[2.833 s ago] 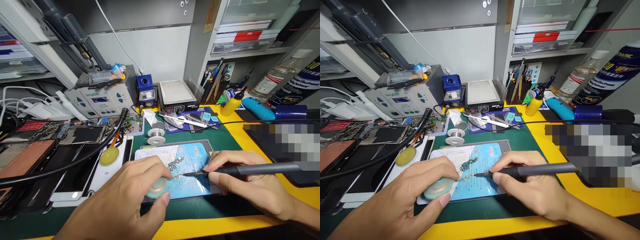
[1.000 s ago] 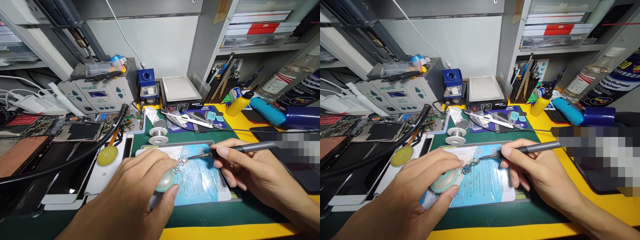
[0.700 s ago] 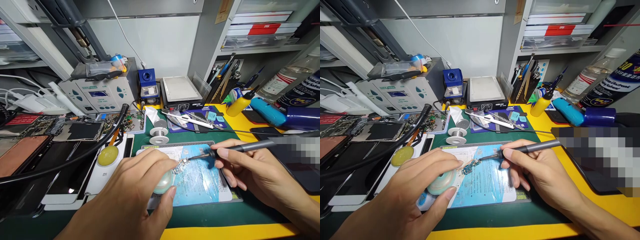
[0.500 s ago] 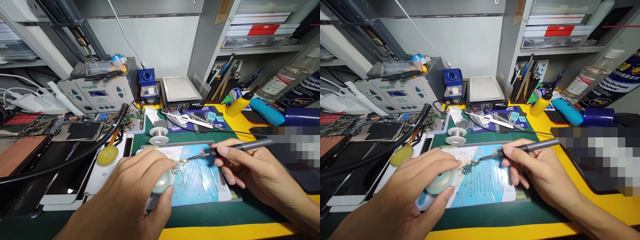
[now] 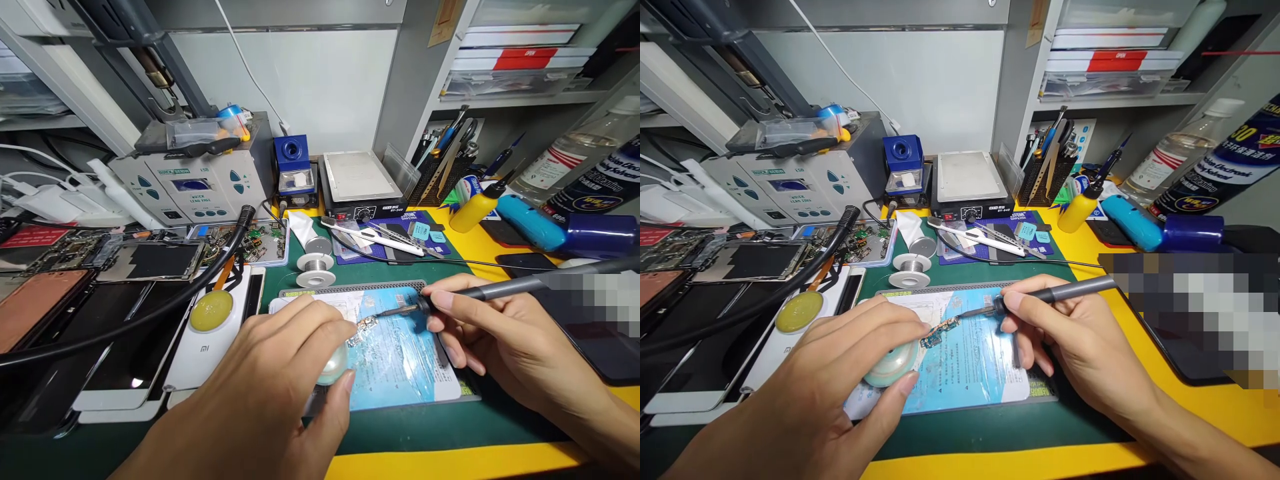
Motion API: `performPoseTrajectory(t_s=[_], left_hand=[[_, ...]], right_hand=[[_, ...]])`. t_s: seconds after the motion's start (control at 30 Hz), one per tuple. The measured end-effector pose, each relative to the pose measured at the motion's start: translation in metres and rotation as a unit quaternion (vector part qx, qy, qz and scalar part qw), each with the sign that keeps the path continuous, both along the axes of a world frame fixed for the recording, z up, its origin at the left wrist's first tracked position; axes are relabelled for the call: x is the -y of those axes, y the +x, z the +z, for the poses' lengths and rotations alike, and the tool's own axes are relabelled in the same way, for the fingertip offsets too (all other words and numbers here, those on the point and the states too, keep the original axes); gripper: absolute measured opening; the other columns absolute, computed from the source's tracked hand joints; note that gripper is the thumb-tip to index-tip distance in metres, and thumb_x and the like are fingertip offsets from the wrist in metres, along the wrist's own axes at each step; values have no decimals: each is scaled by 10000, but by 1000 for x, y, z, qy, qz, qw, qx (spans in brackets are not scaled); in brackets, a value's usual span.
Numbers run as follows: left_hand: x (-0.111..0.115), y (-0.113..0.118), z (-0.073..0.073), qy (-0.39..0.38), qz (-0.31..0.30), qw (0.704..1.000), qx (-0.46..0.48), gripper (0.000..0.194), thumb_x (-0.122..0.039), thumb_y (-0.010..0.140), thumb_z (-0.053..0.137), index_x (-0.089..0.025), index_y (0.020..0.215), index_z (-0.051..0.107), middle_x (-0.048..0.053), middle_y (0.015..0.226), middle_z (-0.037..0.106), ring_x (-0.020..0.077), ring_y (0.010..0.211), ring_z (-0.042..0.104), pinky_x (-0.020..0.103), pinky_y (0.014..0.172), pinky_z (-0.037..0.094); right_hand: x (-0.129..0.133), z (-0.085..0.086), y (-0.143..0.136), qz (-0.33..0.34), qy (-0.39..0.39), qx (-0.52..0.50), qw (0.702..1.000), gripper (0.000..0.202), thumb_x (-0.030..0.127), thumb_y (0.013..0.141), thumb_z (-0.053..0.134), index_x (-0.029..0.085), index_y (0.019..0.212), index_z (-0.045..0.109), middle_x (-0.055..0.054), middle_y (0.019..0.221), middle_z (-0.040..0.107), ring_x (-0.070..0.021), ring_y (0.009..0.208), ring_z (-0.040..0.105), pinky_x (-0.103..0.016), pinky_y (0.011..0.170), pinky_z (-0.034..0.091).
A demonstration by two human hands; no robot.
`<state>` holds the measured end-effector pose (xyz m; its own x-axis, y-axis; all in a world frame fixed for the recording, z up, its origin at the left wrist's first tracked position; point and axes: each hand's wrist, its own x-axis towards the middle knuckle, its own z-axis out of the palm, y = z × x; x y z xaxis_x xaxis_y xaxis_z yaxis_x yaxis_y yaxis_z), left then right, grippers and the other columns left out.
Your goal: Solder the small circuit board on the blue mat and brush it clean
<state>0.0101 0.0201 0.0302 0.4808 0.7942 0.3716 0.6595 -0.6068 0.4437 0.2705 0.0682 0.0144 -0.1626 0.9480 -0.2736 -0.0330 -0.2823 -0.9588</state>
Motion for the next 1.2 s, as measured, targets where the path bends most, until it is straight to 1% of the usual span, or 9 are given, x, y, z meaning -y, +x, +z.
performPoseTrajectory(t_s=[0.13, 0.27, 0.37, 0.47, 0.57, 0.83, 0.97, 1.07, 1.2], left_hand=[[0, 1, 0, 8, 0, 1000, -1, 293, -165, 834, 597, -219, 1123, 594, 10, 1053, 689, 187, 984, 640, 360, 909, 522], [-1, 3, 1, 21, 3, 1000, -4, 293, -166, 842, 590, -213, 1131, 594, 16, 1062, 699, 193, 1001, 649, 363, 925, 526], [-1, 3, 1, 23, 7, 1000, -6, 261, -180, 847, 588, -209, 1106, 603, 15, 1048, 704, 194, 991, 655, 367, 925, 534], [-1, 3, 2, 19, 6, 1000, -11, 255, -179, 853, 581, -213, 1104, 606, 10, 1038, 707, 191, 989, 658, 366, 917, 542], [-2, 4, 3, 27, 8, 999, -18, 261, -179, 844, 584, -215, 1102, 604, 11, 1039, 710, 197, 978, 662, 370, 877, 553], [-3, 3, 2, 38, 8, 999, -27, 238, -188, 843, 585, -210, 1079, 602, 19, 1034, 717, 208, 956, 665, 365, 787, 556], [-4, 6, 1, 51, -4, 998, -31, 172, -179, 831, 575, -199, 998, 610, 30, 976, 713, 215, 889, 659, 366, 690, 538], [-4, 11, 0, 59, 6, 998, -29, 124, -170, 828, 556, -186, 936, 613, 55, 936, 690, 235, 856, 643, 380, 642, 519], [-4, 18, -5, 24, 31, 997, -61, 120, -192, 854, 525, -177, 914, 627, 70, 870, 621, 248, 785, 603, 387, 578, 472]], right_hand=[[3, -5, 3, 13, 36, 29, 999, 249, 436, 801, 771, 201, 873, 727, -23, 616, 651, -136, 417, 554, -215, 348, 391], [7, -9, 4, 1, 83, 82, 993, 277, 468, 805, 757, 219, 918, 712, -16, 563, 643, -163, 423, 557, -241, 360, 399], [11, -3, -1, -7, 107, 141, 984, 328, 521, 800, 742, 209, 894, 701, -15, 486, 625, -158, 388, 525, -240, 346, 390], [14, 7, -9, -16, 103, 173, 979, 353, 549, 802, 728, 202, 856, 690, -13, 470, 625, -137, 387, 507, -223, 361, 391], [16, 13, -15, -32, 95, 176, 979, 369, 570, 791, 724, 203, 803, 681, -14, 465, 621, -136, 386, 500, -228, 365, 392], [14, 10, -12, -12, 88, 164, 982, 365, 555, 806, 721, 194, 810, 669, -26, 487, 638, -153, 398, 530, -241, 368, 419], [16, 14, -15, -27, 92, 186, 978, 379, 574, 817, 698, 198, 797, 655, -18, 480, 631, -144, 403, 524, -240, 392, 428], [17, 15, -18, -35, 107, 207, 972, 377, 580, 821, 687, 208, 768, 656, -13, 480, 630, -140, 397, 520, -243, 398, 427], [20, 16, -21, -50, 144, 240, 959, 393, 600, 827, 660, 223, 716, 666, -13, 474, 619, -147, 385, 506, -266, 398, 429]])
